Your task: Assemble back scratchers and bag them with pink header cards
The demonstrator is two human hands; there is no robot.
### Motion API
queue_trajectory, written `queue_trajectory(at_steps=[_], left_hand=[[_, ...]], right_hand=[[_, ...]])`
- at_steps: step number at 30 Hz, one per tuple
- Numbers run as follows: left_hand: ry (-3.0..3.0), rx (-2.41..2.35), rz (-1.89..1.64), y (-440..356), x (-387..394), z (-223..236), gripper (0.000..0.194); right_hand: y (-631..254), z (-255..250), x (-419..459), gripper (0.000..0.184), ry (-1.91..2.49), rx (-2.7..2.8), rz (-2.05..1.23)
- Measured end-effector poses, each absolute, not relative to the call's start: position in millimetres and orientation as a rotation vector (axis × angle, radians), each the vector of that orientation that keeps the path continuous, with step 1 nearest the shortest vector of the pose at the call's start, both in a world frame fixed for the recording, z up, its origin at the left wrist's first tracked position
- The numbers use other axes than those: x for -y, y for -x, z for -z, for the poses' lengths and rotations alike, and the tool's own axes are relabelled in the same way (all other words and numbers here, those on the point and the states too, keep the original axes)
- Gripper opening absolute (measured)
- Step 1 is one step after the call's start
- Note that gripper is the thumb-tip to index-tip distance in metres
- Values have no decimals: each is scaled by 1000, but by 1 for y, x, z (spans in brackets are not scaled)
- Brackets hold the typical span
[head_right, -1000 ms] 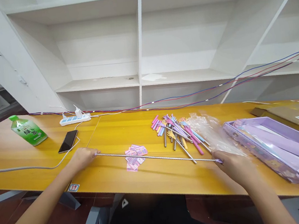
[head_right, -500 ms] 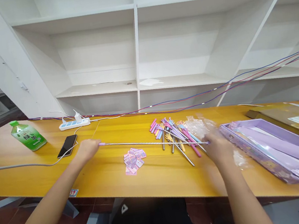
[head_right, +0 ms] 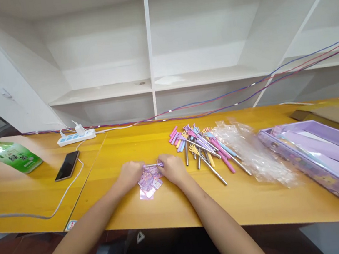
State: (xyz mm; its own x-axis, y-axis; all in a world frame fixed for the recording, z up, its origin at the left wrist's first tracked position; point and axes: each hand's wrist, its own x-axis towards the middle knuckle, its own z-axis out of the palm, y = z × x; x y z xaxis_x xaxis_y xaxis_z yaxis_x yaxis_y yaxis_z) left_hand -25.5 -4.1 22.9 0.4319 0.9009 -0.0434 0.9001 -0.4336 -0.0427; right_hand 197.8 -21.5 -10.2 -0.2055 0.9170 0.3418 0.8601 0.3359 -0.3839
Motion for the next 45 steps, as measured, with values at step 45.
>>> queue_trajectory(at_steps=[45], left_hand=[[2926, 1589, 791, 26, 0, -11, 26]], right_hand=[[-526, -34, 138, 42, 2412, 1569, -363]])
